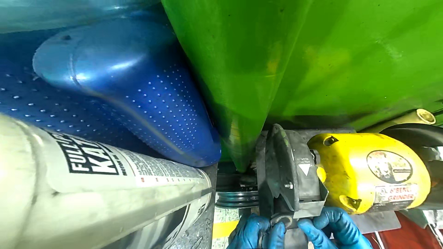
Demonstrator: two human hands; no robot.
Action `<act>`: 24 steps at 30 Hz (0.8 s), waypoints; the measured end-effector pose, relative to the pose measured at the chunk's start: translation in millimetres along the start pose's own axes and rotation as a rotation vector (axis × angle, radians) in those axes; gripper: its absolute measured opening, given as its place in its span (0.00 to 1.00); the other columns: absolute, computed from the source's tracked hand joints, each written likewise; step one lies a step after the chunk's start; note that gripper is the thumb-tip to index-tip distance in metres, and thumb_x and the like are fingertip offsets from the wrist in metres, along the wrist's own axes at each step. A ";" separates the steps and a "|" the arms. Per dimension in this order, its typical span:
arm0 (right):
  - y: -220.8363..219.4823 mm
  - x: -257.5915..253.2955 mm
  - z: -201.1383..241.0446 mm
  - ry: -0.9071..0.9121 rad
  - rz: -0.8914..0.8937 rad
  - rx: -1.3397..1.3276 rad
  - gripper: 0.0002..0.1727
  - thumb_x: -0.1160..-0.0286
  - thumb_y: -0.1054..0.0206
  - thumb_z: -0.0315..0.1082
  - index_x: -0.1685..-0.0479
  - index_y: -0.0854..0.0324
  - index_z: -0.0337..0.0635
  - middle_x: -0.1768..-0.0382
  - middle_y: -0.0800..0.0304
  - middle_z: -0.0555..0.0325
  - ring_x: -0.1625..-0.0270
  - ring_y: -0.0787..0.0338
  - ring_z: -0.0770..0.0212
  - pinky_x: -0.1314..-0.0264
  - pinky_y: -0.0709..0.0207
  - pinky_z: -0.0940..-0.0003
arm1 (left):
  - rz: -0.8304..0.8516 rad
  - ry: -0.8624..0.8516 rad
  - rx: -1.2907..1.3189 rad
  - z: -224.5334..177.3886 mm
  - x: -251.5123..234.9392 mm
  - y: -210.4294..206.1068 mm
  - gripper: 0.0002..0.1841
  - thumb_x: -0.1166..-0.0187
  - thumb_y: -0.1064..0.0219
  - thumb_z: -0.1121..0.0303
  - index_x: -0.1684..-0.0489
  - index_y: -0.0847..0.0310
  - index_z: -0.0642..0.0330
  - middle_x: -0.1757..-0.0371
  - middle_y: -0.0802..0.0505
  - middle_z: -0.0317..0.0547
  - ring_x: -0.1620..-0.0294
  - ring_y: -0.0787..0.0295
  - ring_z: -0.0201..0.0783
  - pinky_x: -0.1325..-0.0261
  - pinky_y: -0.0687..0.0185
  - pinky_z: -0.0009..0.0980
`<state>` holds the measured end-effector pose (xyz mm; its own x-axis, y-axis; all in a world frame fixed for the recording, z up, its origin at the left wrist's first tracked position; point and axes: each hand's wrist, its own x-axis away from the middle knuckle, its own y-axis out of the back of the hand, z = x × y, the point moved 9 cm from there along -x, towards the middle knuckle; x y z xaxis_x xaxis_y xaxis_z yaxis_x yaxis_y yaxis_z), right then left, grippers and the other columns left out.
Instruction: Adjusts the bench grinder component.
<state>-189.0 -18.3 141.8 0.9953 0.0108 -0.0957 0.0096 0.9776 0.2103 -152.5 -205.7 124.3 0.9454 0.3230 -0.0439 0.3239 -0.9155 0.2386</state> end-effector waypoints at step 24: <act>25.4 9.2 -11.4 -0.037 -0.127 -0.038 0.10 0.32 0.21 0.29 0.64 0.20 0.48 0.73 0.15 0.76 0.75 0.20 0.84 0.71 0.22 0.86 | 0.078 -0.040 -0.180 -20.9 -3.8 -22.0 0.11 0.25 0.26 0.66 0.69 0.11 0.68 0.75 0.11 0.46 0.74 0.17 0.31 0.65 0.18 0.27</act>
<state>-180.7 9.1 135.2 0.9892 -0.1206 -0.0835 0.1328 0.9779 0.1614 -164.0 -181.8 139.5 0.9692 0.2400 -0.0562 0.2414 -0.8786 0.4120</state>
